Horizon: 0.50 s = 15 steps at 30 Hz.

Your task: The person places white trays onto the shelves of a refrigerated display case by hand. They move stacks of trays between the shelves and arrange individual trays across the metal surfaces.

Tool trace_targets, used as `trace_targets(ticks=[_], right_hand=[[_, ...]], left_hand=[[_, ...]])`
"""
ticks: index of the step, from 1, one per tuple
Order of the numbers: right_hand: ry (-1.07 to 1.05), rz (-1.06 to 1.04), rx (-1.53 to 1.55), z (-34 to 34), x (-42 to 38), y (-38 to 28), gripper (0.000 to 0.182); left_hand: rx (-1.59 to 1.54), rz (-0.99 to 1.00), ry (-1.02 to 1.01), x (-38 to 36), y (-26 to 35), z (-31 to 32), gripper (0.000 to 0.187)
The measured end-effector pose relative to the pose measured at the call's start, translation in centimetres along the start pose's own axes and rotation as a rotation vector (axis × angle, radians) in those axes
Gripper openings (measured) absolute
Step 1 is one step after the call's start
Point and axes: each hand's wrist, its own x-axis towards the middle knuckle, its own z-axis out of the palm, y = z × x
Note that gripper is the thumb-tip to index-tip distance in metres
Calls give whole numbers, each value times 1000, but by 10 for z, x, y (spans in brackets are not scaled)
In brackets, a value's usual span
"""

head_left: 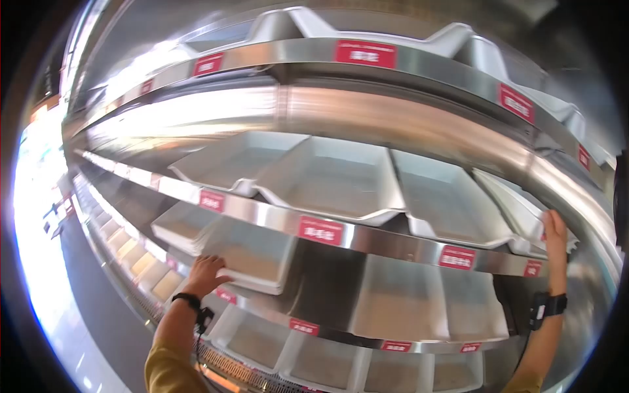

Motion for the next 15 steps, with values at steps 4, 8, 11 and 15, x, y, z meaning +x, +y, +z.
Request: trace_targets(ticks=[4, 8, 11, 15], right_hand=[[-153, -167, -220, 27, -8, -35, 23], [-132, -439, -460, 26, -17, -65, 11], [-20, -406, -409, 23, -13, -64, 14], [45, -29, -180, 15, -11, -86, 15]], left_hand=[[-32, 61, 80, -5, -12, 5, 42], [-56, 54, 156, -3, -7, 15, 38], [-40, -31, 113, -6, 5, 6, 39], [-33, -64, 107, -11, 2, 4, 39]])
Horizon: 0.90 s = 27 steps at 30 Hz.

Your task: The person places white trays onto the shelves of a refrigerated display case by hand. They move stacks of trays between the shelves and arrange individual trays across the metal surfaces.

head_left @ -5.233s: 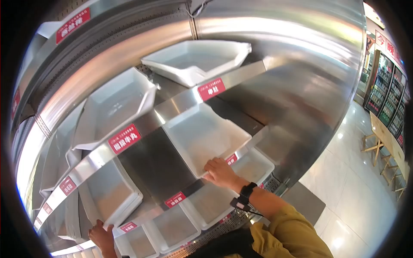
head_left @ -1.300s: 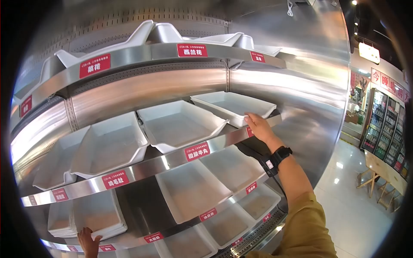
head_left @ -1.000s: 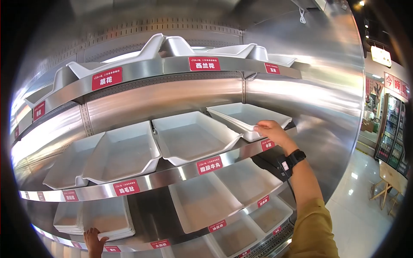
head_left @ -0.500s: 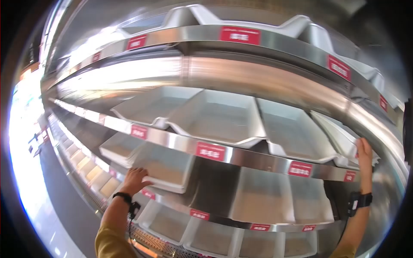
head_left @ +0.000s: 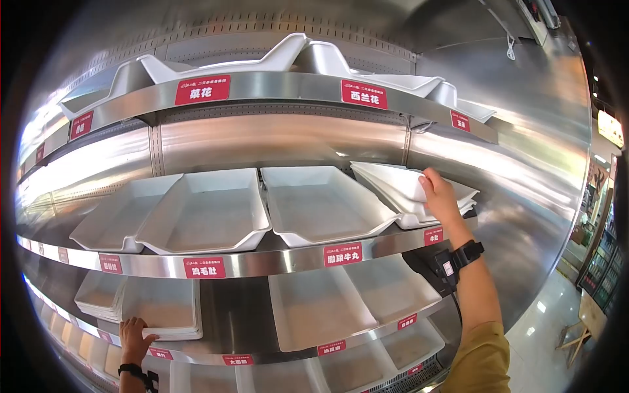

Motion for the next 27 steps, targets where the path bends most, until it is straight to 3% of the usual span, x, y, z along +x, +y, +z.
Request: trace_targets(ticks=[1, 4, 7, 8, 9, 10, 11, 12, 13, 14, 16, 18, 19, 20, 22, 25, 27], right_hand=[[-30, 118, 57, -5, 1, -2, 16], [14, 158, 282, -12, 9, 10, 24], [-44, 32, 305, -21, 3, 32, 38], [31, -77, 220, -13, -6, 40, 47], [-97, -56, 251, -19, -14, 46, 47], [-45, 68, 420, -15, -25, 69, 45], [98, 38, 308, -16, -31, 96, 46], [169, 85, 432, -21, -44, 93, 47], [157, 49, 286, -39, -49, 102, 49], [161, 197, 59, -57, -58, 81, 46], [288, 82, 272, -76, -82, 113, 44], [322, 179, 262, -115, -106, 143, 41], [443, 214, 300, -113, -125, 89, 34], [565, 249, 331, -111, -146, 31, 39], [692, 276, 166, -149, -186, 76, 41], [651, 114, -434, -176, -268, 17, 33], [685, 97, -251, -177, -314, -8, 29]], left_hand=[[6, -1, -3, 1, 1, 0, 39], [-1, -17, -48, 2, 1, -2, 40], [-9, 69, -30, 2, -6, 2, 43], [4, 97, -47, 2, -12, 5, 45], [20, 111, -67, 5, -18, 9, 48], [53, 137, -92, 6, -14, 2, 51], [75, 89, -128, 7, -11, 2, 52], [116, 116, -146, 9, -7, -3, 52], [149, 119, -171, 11, -7, -2, 53], [155, 93, -183, 12, -5, -3, 52], [182, 82, -206, 12, 1, -14, 52], [200, 100, -225, 13, 4, -19, 52], [204, 119, -209, 14, 1, -19, 53], [203, 141, -195, 14, -3, -17, 54], [196, 188, -181, 14, -9, -13, 55], [189, 258, -159, 19, -20, -16, 56], [186, 312, -137, 23, -37, -12, 57]])
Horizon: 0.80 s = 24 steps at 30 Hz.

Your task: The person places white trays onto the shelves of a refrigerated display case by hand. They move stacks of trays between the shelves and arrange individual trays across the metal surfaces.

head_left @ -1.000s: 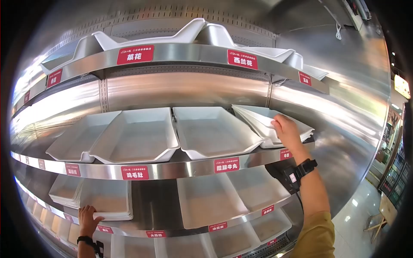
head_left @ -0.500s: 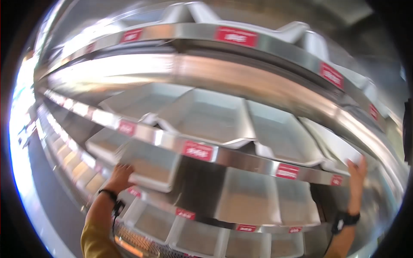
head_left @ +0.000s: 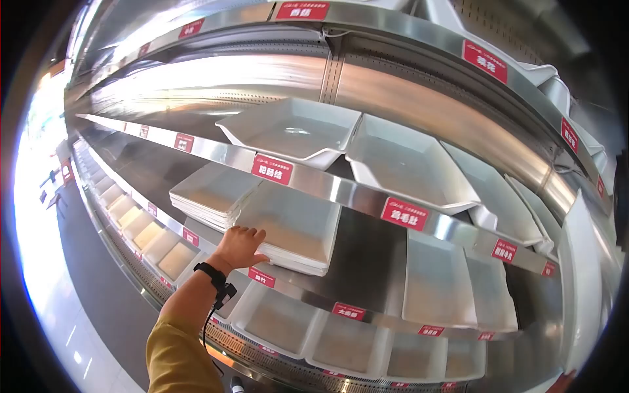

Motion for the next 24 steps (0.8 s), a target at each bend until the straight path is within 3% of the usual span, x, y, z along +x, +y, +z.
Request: trace_targets(ticks=[2, 3, 5, 6, 7, 8, 9, 13, 18, 22, 24], right_hand=[[13, 44, 133, -48, -45, -19, 26], [-109, -83, -596, -78, -67, -28, 29], [-2, 382, -526, -85, -115, -138, 30], [-25, 449, 380, -127, -129, -44, 42], [-28, 483, 516, -133, -147, -69, 38], [7, 446, 477, -109, -164, -166, 39], [-93, 431, 597, -114, -176, -180, 38], [-155, 504, 762, -80, -205, -294, 42], [-361, 483, 793, -52, -235, -325, 46], [-569, 505, 645, -22, -245, -371, 34], [-575, 580, 679, 2, -243, -406, 34]], left_hand=[[-9, -28, -52, 2, -23, 3, 54], [-14, -2, -40, 2, -37, 4, 55], [-39, 45, 50, -2, -64, 17, 56], [-78, 46, 42, -3, -79, 23, 57], [-90, 1, -34, -5, -87, 16, 58], [-103, 10, 10, -10, -99, 16, 59], [-132, 22, 13, -16, -112, 14, 60], [-109, 12, -27, -37, -163, 10, 61], [-85, -71, -34, -65, -205, 2, 59], [-14, -151, -32, -83, -237, 3, 58], [16, -204, -10, -85, -247, 4, 57]])
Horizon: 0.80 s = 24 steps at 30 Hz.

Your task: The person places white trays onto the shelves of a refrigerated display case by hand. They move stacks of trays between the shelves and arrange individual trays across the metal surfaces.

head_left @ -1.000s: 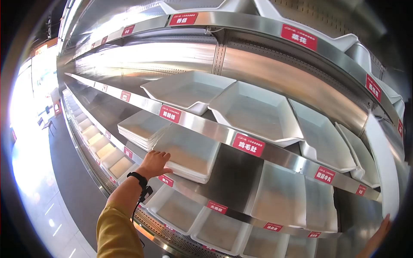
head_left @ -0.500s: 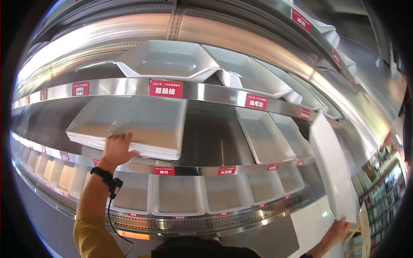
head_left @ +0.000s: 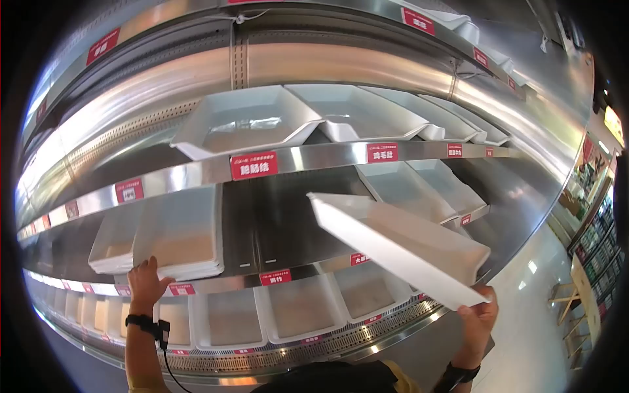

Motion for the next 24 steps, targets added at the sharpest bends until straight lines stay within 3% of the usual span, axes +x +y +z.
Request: trace_targets(ticks=[2, 4, 10, 15, 18, 24], right_hand=[[-79, -4, -17, 13, 6, 11, 31], [-105, 126, 67, 42, 18, 17, 28], [-350, 120, -170, 143, 50, 97, 26], [-427, -409, -712, 207, 48, 190, 22], [-344, -537, -788, 215, 46, 202, 23], [-431, -505, -956, 208, 48, 187, 23]], left_hand=[[8, -16, 10, 2, -7, 4, 58], [23, -51, 2, 6, -15, 10, 58], [65, -149, -12, 20, -6, 15, 55], [50, -209, -44, 21, 3, 12, 56], [51, -199, -28, 20, 0, 16, 56], [-8, -209, -23, 20, -7, 25, 55]])
